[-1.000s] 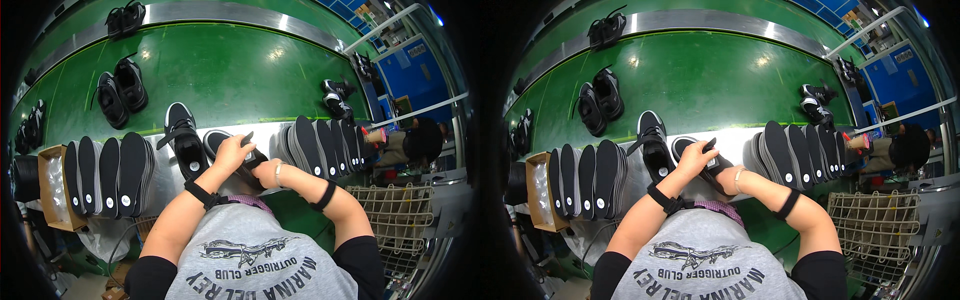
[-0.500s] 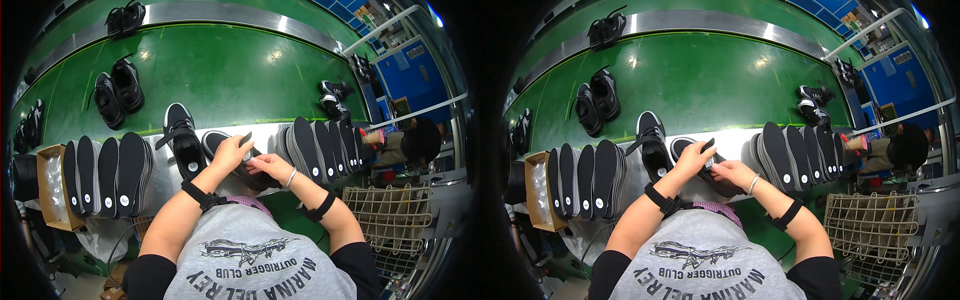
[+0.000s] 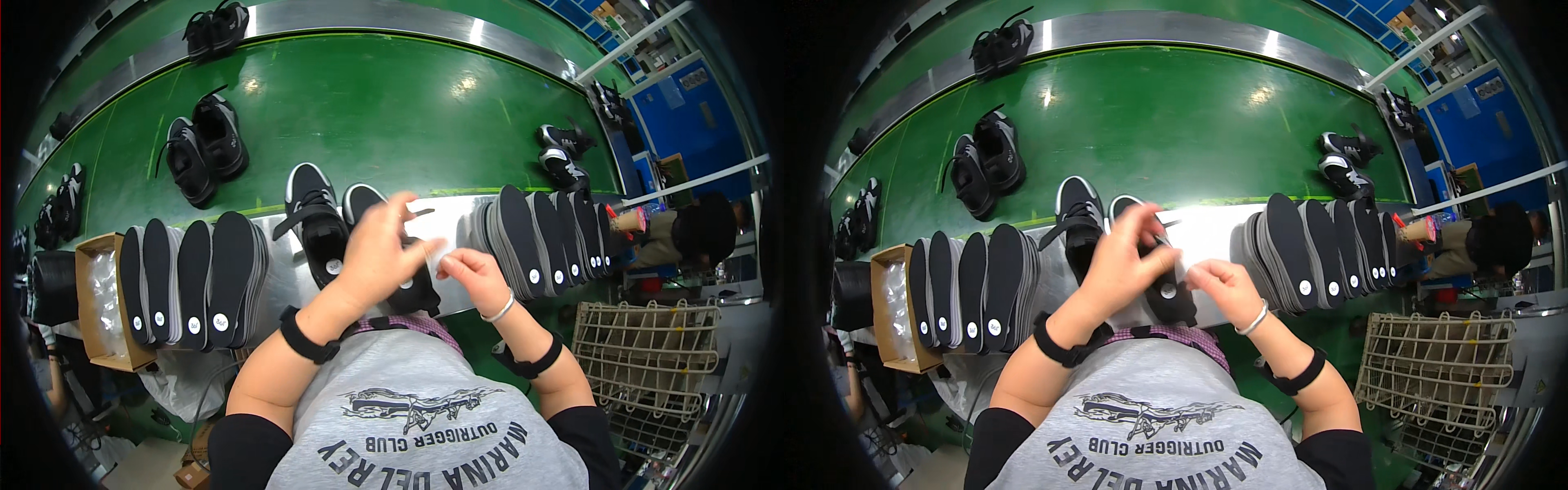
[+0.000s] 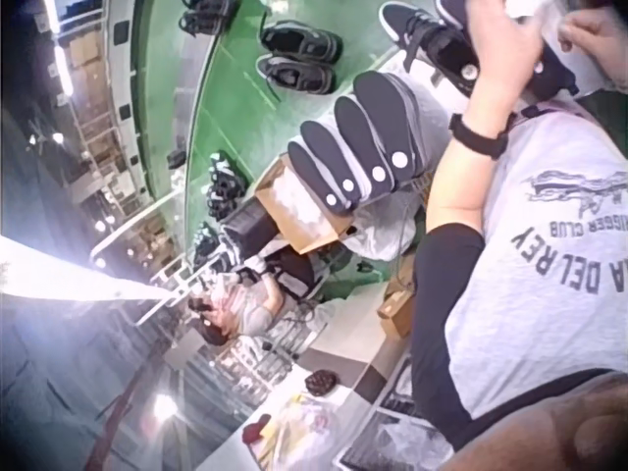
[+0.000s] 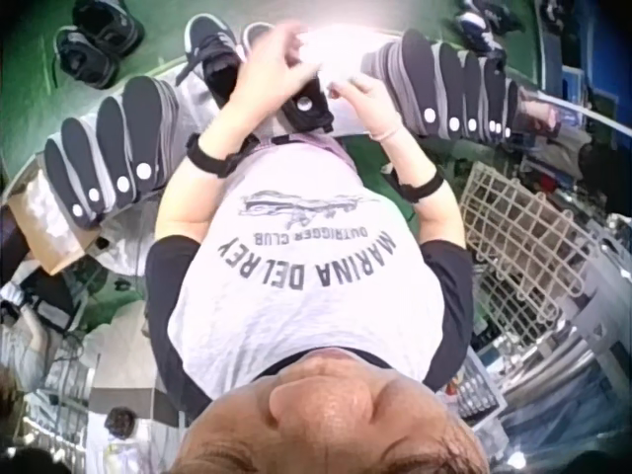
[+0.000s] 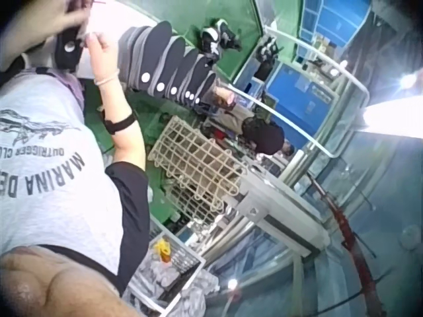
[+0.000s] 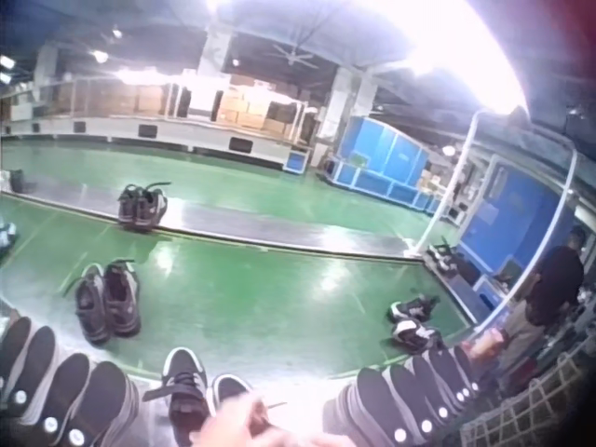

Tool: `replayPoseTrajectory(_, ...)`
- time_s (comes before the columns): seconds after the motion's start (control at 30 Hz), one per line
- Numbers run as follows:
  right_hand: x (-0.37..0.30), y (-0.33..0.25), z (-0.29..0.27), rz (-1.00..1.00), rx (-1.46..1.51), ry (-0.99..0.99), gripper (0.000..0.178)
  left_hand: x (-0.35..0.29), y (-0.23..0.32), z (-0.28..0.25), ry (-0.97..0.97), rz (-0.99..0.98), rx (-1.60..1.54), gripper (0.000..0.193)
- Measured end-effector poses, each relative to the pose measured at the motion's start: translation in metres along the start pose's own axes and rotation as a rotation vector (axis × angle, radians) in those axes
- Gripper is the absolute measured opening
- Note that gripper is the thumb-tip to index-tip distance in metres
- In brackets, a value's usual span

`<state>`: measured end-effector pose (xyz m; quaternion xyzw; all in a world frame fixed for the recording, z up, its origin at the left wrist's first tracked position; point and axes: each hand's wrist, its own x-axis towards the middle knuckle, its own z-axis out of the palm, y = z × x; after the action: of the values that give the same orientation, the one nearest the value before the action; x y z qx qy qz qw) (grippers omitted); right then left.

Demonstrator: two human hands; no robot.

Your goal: Placing insoles into shoe uppers and organizing components on an assembly line.

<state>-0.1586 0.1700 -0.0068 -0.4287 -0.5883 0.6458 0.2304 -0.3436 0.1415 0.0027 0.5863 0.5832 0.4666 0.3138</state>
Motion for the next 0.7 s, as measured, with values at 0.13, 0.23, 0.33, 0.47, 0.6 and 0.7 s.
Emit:
replayPoseTrajectory(0.13,-0.005,-0.007,0.018,-0.333,-0.517,-0.241,0.011,-0.031,0.0,-0.018,-0.356,-0.164,-0.204,0.014)
replayPoseTrajectory(0.23,-0.006,-0.005,0.022,-0.393,-0.94,-0.276,0.022,-0.05,-0.01,-0.069,-0.044,-0.261,-0.195,0.01)
replayPoseTrajectory(0.33,-0.003,0.019,0.015,-0.462,-1.31,-0.408,0.033,-0.06,-0.024,-0.157,0.433,-0.338,0.08,0.018)
replayPoseTrajectory(0.47,0.032,0.017,0.039,0.075,-1.421,-0.825,0.037,-0.154,-0.126,-0.366,0.801,-0.35,1.041,0.031)
replayPoseTrajectory(0.6,0.043,0.017,0.039,0.281,-1.418,-0.962,0.036,-0.176,-0.14,-0.379,1.051,-0.454,1.641,0.053)
replayPoseTrajectory(0.7,0.042,0.018,0.044,0.264,-1.272,-0.87,0.033,-0.123,-0.084,-0.262,0.961,-0.193,0.773,0.031)
